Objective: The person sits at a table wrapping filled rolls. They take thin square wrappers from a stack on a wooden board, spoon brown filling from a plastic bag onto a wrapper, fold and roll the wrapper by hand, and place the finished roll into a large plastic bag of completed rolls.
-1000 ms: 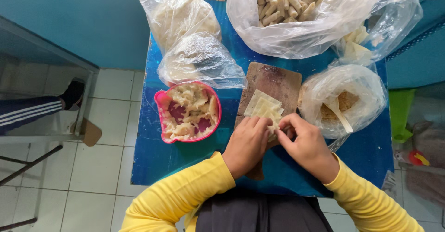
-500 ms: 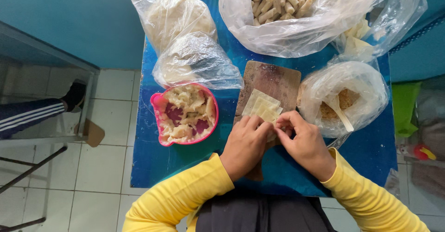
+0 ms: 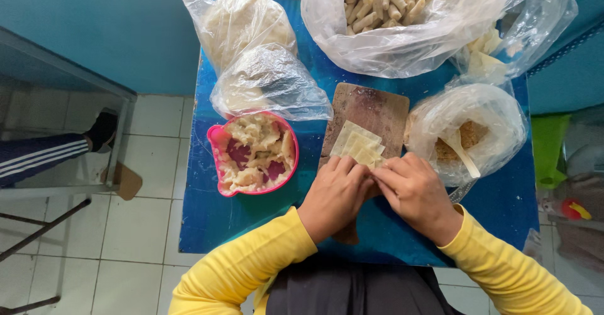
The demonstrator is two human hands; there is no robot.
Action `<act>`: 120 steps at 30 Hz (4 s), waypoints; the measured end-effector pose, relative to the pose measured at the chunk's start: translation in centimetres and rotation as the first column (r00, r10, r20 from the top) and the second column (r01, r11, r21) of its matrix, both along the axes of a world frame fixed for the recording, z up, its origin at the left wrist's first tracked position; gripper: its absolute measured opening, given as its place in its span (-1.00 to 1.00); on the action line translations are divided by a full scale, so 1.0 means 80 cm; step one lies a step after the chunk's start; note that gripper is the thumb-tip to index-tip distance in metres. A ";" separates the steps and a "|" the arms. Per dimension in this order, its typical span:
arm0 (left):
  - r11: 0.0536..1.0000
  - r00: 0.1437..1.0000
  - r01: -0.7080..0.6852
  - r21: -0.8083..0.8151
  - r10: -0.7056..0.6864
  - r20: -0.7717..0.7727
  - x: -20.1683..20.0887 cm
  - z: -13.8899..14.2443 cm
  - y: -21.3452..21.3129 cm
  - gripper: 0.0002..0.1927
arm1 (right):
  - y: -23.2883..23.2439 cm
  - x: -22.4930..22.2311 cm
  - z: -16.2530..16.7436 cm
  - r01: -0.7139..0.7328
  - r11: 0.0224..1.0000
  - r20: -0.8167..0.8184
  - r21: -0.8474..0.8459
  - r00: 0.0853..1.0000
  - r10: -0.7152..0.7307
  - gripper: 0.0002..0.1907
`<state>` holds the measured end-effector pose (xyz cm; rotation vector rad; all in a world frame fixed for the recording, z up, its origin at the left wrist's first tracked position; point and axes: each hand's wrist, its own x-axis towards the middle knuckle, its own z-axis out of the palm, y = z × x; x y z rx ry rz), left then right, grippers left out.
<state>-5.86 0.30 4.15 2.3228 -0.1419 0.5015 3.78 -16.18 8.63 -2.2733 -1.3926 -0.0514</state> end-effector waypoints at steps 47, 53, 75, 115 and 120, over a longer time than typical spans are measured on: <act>0.987 0.981 0.158 -0.036 -0.161 -0.111 0.026 0.005 0.034 -0.75 | 0.011 0.018 -0.008 0.043 0.998 -0.185 -0.046 0.981 -0.050 -0.77; 0.990 0.988 0.136 -0.024 -0.138 -0.072 0.023 0.000 0.032 -0.83 | 0.015 0.015 -0.009 0.060 0.996 -0.173 -0.060 0.982 -0.069 -0.82; 0.983 0.998 0.048 0.178 -0.040 -0.052 0.022 -0.009 0.016 -0.83 | 0.011 0.022 -0.017 0.066 0.998 -0.170 -0.021 0.983 -0.068 -0.94; 0.993 0.996 0.064 0.100 -0.058 -0.061 0.036 -0.010 0.031 -0.80 | 0.022 0.033 -0.024 0.087 0.993 -0.211 0.074 0.975 -0.070 -0.85; 0.988 1.000 0.016 0.155 -0.012 -0.024 0.042 -0.008 0.029 -0.78 | 0.025 0.033 -0.023 0.108 0.990 -0.102 0.087 0.990 -0.099 -0.85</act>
